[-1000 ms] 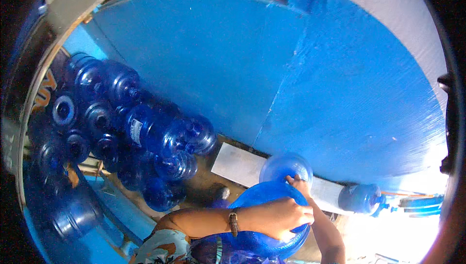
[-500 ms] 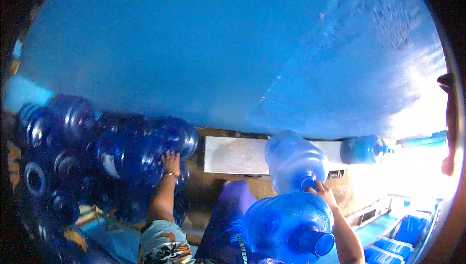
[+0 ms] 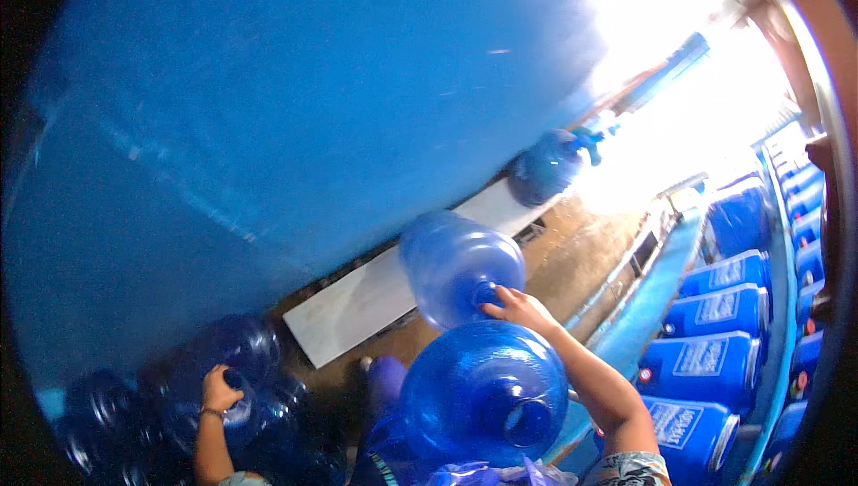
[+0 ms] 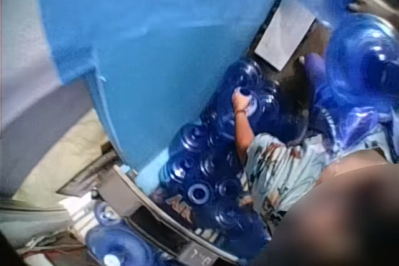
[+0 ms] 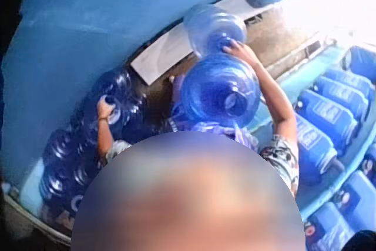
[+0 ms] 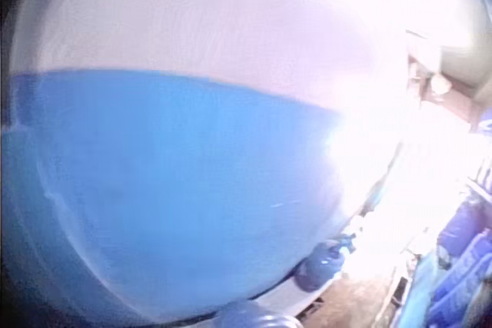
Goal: The person repeatedly picks up large blue water jugs from a storage area, carries them to a stainless steel counter, and places them down. The person then uses a squeegee to push water across the floor toward a drain.
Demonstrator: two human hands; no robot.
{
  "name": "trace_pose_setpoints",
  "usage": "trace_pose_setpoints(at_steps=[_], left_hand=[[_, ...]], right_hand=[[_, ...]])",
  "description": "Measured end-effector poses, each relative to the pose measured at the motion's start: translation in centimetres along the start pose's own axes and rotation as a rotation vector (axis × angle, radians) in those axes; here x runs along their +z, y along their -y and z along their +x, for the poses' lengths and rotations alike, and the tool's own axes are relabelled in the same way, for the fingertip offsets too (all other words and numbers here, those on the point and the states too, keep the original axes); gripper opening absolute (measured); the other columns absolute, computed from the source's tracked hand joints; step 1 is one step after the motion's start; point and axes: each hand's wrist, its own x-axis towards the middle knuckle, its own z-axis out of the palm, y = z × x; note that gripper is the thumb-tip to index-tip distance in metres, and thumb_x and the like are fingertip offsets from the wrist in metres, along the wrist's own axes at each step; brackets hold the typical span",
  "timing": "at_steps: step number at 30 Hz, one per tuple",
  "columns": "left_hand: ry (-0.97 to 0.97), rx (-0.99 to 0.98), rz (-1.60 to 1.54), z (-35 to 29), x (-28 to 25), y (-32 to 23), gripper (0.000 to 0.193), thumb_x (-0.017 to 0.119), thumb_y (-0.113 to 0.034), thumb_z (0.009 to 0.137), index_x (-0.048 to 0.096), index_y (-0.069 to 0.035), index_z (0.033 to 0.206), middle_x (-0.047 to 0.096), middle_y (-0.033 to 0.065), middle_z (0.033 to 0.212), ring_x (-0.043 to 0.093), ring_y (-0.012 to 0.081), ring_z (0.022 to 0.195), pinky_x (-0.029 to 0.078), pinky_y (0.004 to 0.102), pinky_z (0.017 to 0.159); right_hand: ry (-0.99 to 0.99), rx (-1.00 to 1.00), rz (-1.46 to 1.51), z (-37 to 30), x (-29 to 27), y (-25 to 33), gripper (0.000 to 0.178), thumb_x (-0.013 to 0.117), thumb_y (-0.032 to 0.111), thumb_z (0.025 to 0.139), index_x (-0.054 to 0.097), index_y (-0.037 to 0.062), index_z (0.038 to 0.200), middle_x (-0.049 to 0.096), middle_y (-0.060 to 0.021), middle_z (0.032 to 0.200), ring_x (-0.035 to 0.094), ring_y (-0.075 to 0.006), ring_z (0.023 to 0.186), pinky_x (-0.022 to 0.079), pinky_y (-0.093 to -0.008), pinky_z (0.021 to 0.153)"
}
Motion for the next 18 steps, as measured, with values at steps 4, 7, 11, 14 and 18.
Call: trace_pose_setpoints(at_steps=[4,7,11,14,18], left_hand=[[-0.118,0.032,0.075,0.6,-3.4,-9.1,0.068,0.082,-0.021,0.044,0.065,0.000,0.106,0.064,0.0209,0.109,0.059,0.0385,0.106,0.047,0.0424,0.096],[-0.047,0.345,0.049,1.0,-4.0,-20.4,0.050,0.081,-0.021,0.043,0.066,-0.004,0.087,0.067,0.0163,0.092,0.063,0.0364,0.089,0.051,0.0417,0.084],[-0.016,0.573,0.048,2.6,-2.9,-37.2,0.041,0.080,-0.020,0.044,0.064,-0.005,0.079,0.066,0.0145,0.083,0.064,0.0345,0.082,0.052,0.0405,0.076],[-0.044,0.658,-0.057,4.3,-1.5,-48.2,0.045,0.080,-0.019,0.045,0.065,-0.003,0.084,0.068,0.0137,0.086,0.067,0.0318,0.083,0.053,0.0379,0.079],[0.016,0.839,-0.173,5.8,1.4,-61.3,0.041,0.080,-0.017,0.048,0.066,-0.003,0.084,0.068,0.0114,0.086,0.068,0.0275,0.083,0.053,0.0362,0.080]], right_hand=[[-0.077,0.073,-0.012,-4.4,-1.7,-3.5,0.035,0.055,0.033,0.086,0.057,0.0184,0.118,0.053,-0.0260,0.118,0.063,-0.0360,0.091,0.056,-0.0447,0.078],[-0.108,0.138,0.001,-8.7,-2.3,-7.5,0.035,0.054,0.031,0.087,0.058,0.0183,0.119,0.053,-0.0267,0.120,0.064,-0.0333,0.090,0.056,-0.0415,0.078],[-0.215,0.197,0.040,-14.0,-3.0,-15.0,0.031,0.053,0.030,0.088,0.058,0.0165,0.116,0.054,-0.0240,0.111,0.064,-0.0337,0.087,0.056,-0.0422,0.076],[-0.226,0.233,0.040,-17.9,-4.4,-20.2,0.029,0.052,0.030,0.089,0.057,0.0156,0.114,0.054,-0.0228,0.105,0.064,-0.0343,0.086,0.056,-0.0429,0.074],[-0.230,0.273,0.052,-22.5,-7.1,-27.1,0.029,0.052,0.029,0.089,0.057,0.0155,0.114,0.054,-0.0219,0.097,0.066,-0.0358,0.079,0.057,-0.0435,0.069]])
